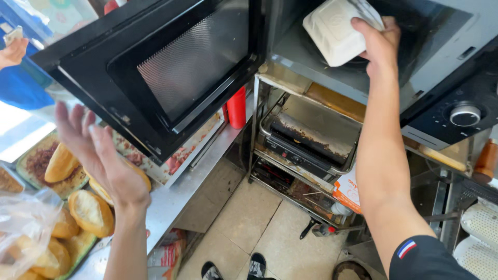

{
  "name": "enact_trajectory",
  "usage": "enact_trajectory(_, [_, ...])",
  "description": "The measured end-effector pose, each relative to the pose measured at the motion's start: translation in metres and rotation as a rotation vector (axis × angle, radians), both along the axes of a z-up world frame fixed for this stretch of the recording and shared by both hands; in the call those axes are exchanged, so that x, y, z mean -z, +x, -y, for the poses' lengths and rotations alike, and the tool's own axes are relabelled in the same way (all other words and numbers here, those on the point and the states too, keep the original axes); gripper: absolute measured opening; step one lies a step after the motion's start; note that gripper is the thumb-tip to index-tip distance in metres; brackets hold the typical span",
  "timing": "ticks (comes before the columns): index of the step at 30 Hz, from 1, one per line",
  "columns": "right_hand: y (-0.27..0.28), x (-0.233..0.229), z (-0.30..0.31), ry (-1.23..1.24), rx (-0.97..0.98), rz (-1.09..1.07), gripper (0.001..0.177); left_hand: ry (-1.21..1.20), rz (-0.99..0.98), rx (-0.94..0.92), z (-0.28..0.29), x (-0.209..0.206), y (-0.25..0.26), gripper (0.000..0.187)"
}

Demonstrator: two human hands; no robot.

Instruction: The person slices sausages on a cutting board, then assembles a sandwich in a styrofoam container by adding pickles, sauces, shredded vegetables, sliced sausage, and other toppings. The container is closed and placed in a plastic bag.

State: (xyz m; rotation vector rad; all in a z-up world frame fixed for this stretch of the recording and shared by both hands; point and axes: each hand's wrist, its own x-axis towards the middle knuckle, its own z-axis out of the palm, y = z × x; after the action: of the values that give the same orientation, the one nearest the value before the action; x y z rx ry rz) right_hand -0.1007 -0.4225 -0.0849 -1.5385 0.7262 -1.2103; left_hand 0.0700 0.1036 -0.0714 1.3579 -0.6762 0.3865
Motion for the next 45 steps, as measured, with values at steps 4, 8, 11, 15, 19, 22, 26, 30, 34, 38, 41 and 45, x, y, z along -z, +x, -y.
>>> enact_trajectory(4, [-0.031,0.038,-0.06,0.024,-0.45,0.174,0.03,-0.066,0.064,-0.221,-0.014,0.046,-0.036,0.033])
enact_trajectory(8, [-0.023,0.096,-0.151,0.335,-0.717,-0.066,0.033,-0.14,-0.78,0.661,-0.018,0.104,-0.059,0.056])
enact_trajectory(11, [0.008,0.133,-0.228,0.354,-1.112,-0.207,0.047,-0.015,-1.25,0.769,-0.026,0.158,-0.059,0.061])
enact_trajectory(15, [0.056,0.149,-0.333,0.347,-1.489,-0.466,0.059,-0.248,-1.457,1.166,-0.077,0.244,-0.065,0.06])
enact_trajectory(19, [0.094,0.125,-0.447,0.184,-1.591,-0.585,0.079,-0.538,-1.392,1.239,-0.177,0.29,-0.064,0.055])
enact_trajectory(22, [0.111,0.102,-0.545,0.068,-1.609,-0.534,0.088,-0.663,-1.345,1.144,-0.26,0.29,-0.067,0.052])
enact_trajectory(26, [0.107,0.082,-0.682,-0.45,-1.404,-0.325,0.088,-0.847,-1.097,0.811,-0.363,0.277,-0.076,0.051])
enact_trajectory(30, [0.089,0.073,-0.79,-1.075,-1.499,-0.088,0.111,-0.936,-0.815,0.533,-0.459,0.267,-0.089,0.051])
enact_trajectory(34, [0.09,0.095,-0.864,-1.105,-1.59,-0.056,0.106,-0.991,-0.622,0.251,-0.517,0.247,-0.094,0.058])
enact_trajectory(38, [0.116,0.131,-0.896,-0.151,-1.568,-0.559,0.06,-1.225,-0.519,0.29,-0.558,0.213,-0.093,0.069])
enact_trajectory(41, [0.134,0.152,-0.924,0.364,-1.678,-0.532,0.052,-1.247,-0.395,0.132,-0.572,0.189,-0.091,0.067])
enact_trajectory(45, [0.153,0.17,-0.959,0.551,-1.834,-0.526,0.055,-1.096,-0.496,-0.142,-0.585,0.17,-0.078,0.077])
